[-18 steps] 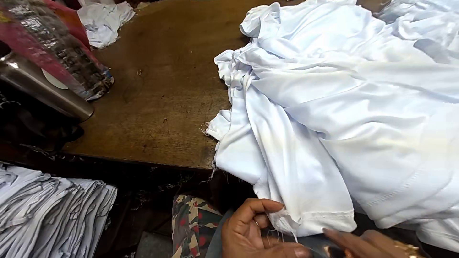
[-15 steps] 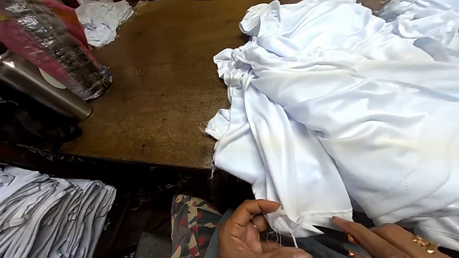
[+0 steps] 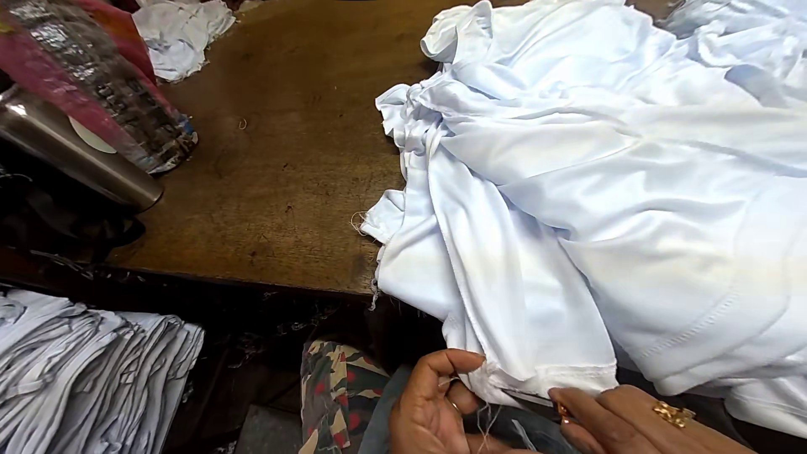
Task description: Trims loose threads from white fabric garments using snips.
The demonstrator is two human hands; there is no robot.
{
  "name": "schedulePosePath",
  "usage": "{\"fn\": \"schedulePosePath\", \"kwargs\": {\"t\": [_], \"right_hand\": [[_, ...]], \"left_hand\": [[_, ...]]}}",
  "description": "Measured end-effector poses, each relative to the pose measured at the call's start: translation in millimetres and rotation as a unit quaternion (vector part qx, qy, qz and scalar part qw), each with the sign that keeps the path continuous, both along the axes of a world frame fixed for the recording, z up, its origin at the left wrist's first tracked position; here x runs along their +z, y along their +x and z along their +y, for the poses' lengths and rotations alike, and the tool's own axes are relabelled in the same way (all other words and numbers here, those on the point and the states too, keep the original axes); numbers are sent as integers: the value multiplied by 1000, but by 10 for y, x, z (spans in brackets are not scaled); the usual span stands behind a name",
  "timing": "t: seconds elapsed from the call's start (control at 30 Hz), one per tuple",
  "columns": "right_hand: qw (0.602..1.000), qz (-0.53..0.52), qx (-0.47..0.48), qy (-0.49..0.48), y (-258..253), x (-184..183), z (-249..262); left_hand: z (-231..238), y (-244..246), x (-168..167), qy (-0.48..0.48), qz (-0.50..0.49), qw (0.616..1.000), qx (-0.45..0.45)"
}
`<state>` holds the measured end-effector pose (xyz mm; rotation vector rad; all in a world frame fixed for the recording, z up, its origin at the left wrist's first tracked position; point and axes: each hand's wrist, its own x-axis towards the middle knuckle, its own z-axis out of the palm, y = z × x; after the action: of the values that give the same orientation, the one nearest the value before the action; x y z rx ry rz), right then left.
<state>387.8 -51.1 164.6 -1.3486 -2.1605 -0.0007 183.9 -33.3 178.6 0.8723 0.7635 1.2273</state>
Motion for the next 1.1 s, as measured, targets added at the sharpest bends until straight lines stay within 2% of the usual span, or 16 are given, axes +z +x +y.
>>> {"fn": "schedulePosePath", "kwargs": {"t": [0.23, 0.37, 0.63, 0.87, 1.1], "right_hand": [[1000, 26, 4, -3, 82, 3, 2], [997, 69, 3, -30, 95, 79, 47], [1000, 15, 1, -16, 127, 78, 137], [1000, 4, -1, 5, 0, 69, 177], [999, -8, 1, 31, 18, 119, 118]], "left_hand": [[-5, -63, 109, -38, -35, 998, -18], [35, -55, 121, -67, -25, 997, 21], [116, 0, 54, 4, 72, 995, 71], [51, -25, -3, 124, 146, 979, 70], [26, 10, 12, 133, 136, 980, 57]]}}
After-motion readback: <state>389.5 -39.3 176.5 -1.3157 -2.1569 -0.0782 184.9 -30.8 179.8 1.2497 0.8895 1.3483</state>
